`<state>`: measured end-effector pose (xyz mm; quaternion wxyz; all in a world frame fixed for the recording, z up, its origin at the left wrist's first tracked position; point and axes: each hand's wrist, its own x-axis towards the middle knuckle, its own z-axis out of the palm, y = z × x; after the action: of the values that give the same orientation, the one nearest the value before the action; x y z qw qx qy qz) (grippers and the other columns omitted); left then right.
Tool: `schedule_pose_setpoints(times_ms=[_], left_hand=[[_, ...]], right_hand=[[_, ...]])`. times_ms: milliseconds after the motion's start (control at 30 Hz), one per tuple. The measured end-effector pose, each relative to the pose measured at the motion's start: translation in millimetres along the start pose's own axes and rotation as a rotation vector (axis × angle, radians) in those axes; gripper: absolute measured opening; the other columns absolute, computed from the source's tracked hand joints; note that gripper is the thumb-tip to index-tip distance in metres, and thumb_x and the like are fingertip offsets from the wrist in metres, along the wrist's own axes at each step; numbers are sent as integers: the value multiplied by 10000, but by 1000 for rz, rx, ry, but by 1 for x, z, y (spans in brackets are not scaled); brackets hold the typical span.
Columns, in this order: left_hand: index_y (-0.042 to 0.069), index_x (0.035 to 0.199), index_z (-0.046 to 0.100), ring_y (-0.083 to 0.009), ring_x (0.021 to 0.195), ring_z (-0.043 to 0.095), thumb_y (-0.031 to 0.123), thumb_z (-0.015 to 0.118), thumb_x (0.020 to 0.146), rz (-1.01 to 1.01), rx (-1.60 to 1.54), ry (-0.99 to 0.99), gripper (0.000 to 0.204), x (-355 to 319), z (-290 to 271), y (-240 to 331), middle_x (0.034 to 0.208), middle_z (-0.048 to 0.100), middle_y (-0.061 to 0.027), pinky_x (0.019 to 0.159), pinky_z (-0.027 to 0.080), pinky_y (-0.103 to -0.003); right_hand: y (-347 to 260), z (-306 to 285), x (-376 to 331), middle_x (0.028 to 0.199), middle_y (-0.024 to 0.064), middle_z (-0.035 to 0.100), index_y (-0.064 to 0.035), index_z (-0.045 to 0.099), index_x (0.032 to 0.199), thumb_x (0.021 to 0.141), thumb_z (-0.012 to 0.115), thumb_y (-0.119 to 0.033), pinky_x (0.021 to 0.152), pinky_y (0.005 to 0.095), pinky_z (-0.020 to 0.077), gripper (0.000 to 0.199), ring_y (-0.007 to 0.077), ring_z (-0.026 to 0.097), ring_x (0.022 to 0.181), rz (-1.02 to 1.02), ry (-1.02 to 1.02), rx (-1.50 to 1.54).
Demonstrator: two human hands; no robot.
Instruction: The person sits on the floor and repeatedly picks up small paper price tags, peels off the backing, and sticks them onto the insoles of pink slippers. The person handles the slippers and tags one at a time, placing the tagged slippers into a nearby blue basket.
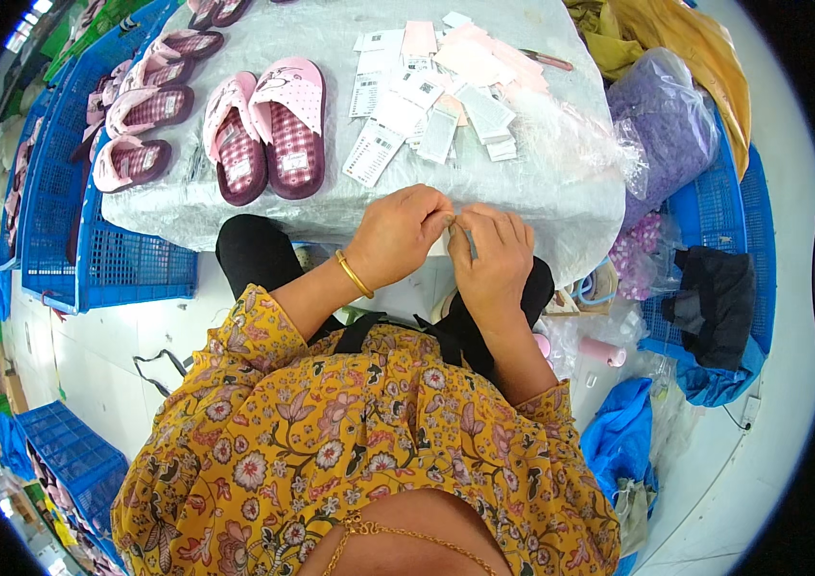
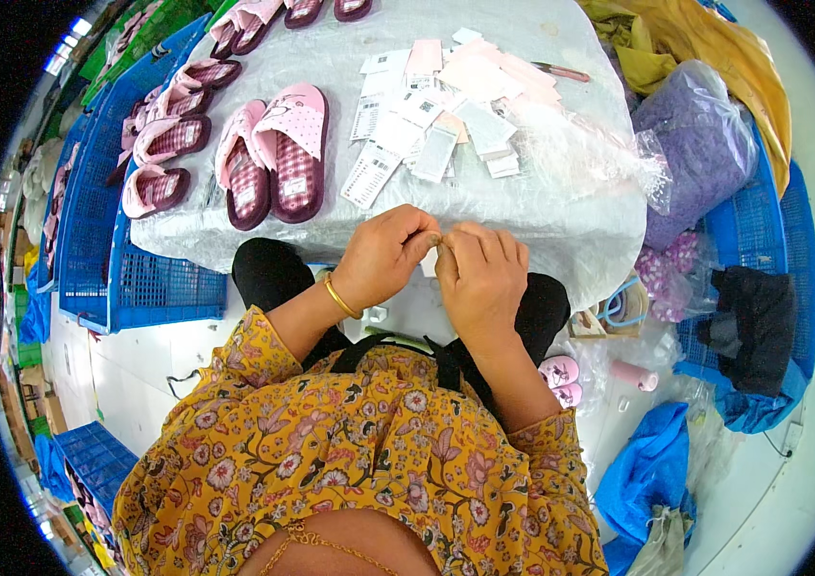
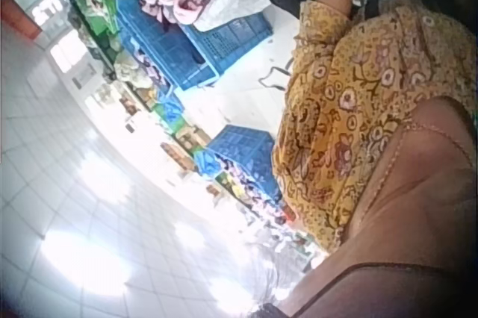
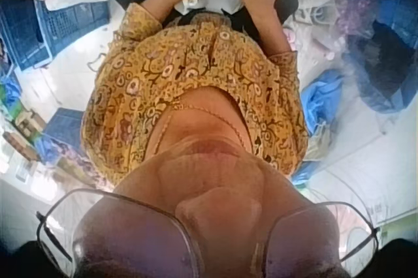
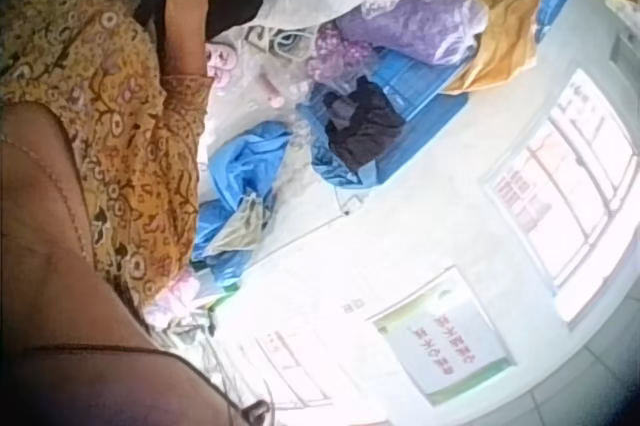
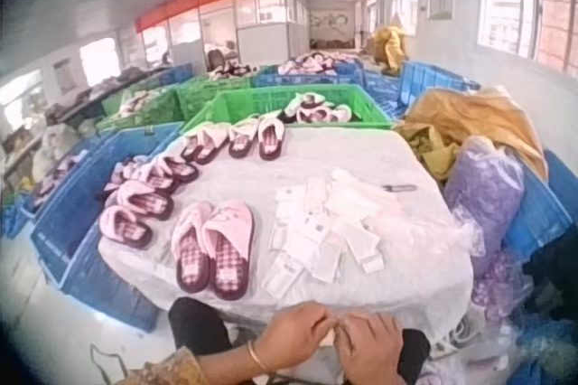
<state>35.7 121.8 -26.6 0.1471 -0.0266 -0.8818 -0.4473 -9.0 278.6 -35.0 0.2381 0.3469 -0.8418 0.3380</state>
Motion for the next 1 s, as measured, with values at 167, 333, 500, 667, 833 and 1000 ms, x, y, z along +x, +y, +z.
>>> schedule_pose_setpoints(times_ms=[167,333,500,667,833,1000], left_hand=[[8,998,618,-248,787,630,199,729,844,-138,-27,71,269,18,-16,-4,893,651,-115,705,503,-347],[33,1041,633,-308,1070,558,320,773,758,-141,509,237,426,68,-41,-65,1086,585,-138,853,498,-429],[29,971,644,-291,983,588,434,799,692,-306,579,90,515,90,-44,-67,1068,592,-140,823,495,-387],[41,825,657,-266,811,644,399,812,676,-419,440,11,418,104,-52,-83,849,660,-117,734,510,-367],[32,773,646,-257,721,658,393,808,679,-451,362,-40,406,109,-58,-95,766,678,-114,692,515,-364],[59,918,660,-303,883,682,459,771,713,-509,459,28,463,105,-56,-76,1001,690,-151,775,530,-393]], right_hand=[[3,2,9,946,51,648,-91,592,829,717,711,-33,751,374,425,173,266,585,851,37,-22,81],[9,11,7,968,85,651,-59,589,836,719,696,-11,785,395,455,166,298,585,877,111,-62,284],[9,10,2,998,111,657,-41,594,849,735,691,-10,797,400,479,153,316,594,909,180,-103,323],[11,10,-2,997,127,657,-41,595,849,751,686,-17,799,393,479,135,314,598,921,203,-115,347],[8,7,-3,990,130,660,-38,591,842,758,680,-16,795,383,479,124,305,600,914,228,-112,377],[8,6,-7,989,128,661,-33,588,840,768,675,-23,793,381,482,114,299,603,905,259,-114,393]])
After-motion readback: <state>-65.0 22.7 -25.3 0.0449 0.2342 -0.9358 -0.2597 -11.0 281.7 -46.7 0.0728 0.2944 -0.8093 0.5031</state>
